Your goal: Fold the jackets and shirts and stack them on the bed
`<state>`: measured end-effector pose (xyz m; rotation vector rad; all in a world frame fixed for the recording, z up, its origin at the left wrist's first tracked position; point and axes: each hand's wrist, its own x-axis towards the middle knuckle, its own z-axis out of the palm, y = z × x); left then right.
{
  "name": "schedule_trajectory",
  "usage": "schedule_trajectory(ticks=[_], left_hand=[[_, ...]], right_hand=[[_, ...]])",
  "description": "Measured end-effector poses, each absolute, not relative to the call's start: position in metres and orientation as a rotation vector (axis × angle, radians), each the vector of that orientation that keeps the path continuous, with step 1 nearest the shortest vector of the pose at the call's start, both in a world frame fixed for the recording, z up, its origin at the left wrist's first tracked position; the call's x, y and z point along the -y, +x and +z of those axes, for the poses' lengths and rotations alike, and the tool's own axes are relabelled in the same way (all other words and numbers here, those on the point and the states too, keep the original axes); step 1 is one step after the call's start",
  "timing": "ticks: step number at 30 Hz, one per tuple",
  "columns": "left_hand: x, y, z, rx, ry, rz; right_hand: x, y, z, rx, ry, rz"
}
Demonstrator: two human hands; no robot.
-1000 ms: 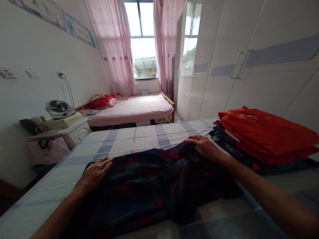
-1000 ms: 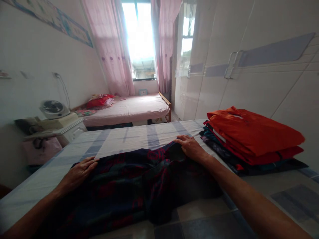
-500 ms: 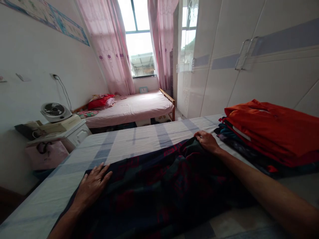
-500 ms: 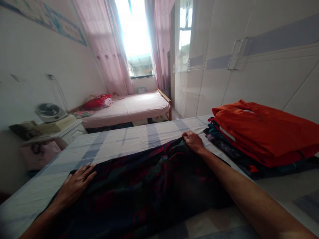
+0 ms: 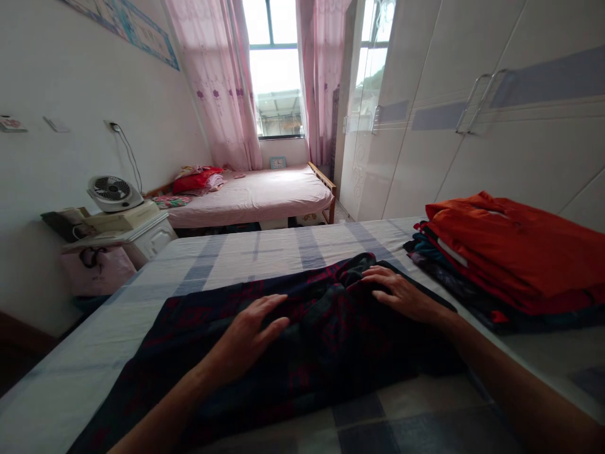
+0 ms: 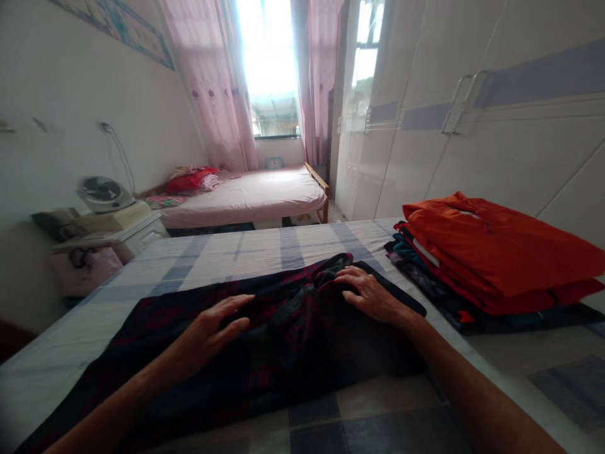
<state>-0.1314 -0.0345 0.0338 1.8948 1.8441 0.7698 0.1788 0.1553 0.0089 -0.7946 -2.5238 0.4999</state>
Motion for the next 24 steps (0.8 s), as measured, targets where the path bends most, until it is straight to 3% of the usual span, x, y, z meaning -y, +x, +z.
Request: schedule_trajectory(ticks=[7, 13, 18, 24], left_hand=[[-0.003, -0.051, 0.031, -1.767, 1.869, 0.704], [0.034, -0.037, 0.054, -1.375, 2.015, 0.861], [0.036, -0.044, 0.042, -1.772, 1.823, 1.011], [0.01, -0.041, 0.021, -1.835, 1.724, 0.687]], right_hand=[[-0.145, 0.188, 0.002, 2.452, -0.71, 0.456], [-0.131, 0.203, 0.012, 2.474, -0.725, 0.412], [-0.139, 0.205, -0.013, 2.477, -0.798, 0.384], [-0.142, 0.204, -0.025, 2.432, -0.815, 0.375]])
